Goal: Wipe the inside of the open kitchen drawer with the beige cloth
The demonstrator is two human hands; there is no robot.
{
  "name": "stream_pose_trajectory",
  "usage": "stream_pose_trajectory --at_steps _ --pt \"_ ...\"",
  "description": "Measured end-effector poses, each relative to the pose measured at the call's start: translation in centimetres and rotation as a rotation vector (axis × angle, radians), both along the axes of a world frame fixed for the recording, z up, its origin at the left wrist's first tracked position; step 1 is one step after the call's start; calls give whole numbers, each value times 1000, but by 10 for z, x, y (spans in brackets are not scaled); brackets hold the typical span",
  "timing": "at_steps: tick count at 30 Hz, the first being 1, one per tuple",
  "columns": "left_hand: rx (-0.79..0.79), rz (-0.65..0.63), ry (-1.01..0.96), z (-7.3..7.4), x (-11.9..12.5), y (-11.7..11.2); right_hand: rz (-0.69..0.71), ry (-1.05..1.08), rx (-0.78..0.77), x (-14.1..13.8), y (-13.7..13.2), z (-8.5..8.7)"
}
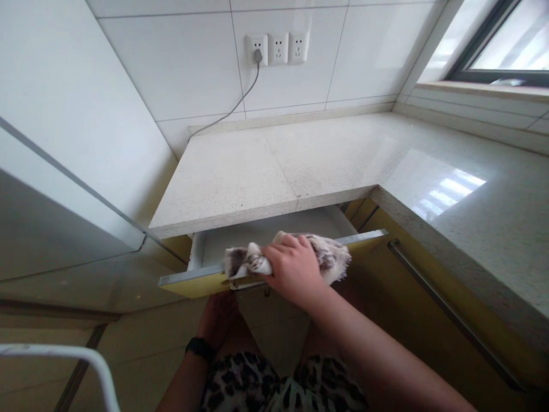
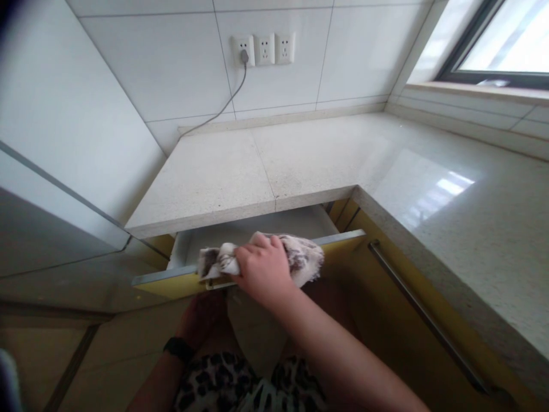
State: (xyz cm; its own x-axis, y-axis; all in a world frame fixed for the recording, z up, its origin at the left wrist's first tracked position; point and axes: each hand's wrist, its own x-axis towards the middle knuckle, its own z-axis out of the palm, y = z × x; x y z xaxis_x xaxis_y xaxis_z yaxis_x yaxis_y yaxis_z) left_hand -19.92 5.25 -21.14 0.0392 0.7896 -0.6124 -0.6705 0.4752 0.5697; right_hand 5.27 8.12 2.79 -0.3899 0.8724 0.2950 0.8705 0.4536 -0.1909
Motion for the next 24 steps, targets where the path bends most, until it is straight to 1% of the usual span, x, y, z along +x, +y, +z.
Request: stream_pose_trajectory --at_steps 2,5,7,9,12,15,19,24 --pt "21 34 -67 -4 -10 -4 -144 -34 31 48 0 -3" --pt "98 143 -235 1 -15 -5 -376 -58 117 114 0 -9" --pt "138 198 -317 9 -10 -6 -481 -67 157 146 1 -12" --pt "163 254 -349 17 -2 -7 -537 -99 156 162 3 -13" --pt "158 316 -348 26 9 -8 -581 -179 136 164 4 -9" --pt "127 344 -325 28 11 -12 -602 -235 106 156 2 -3" --pt "71 339 -348 30 8 -29 -497 -268 1 151 -9 6" --pt "-52 349 -461 42 8 -63 -339 -270 -158 137 -26 16"
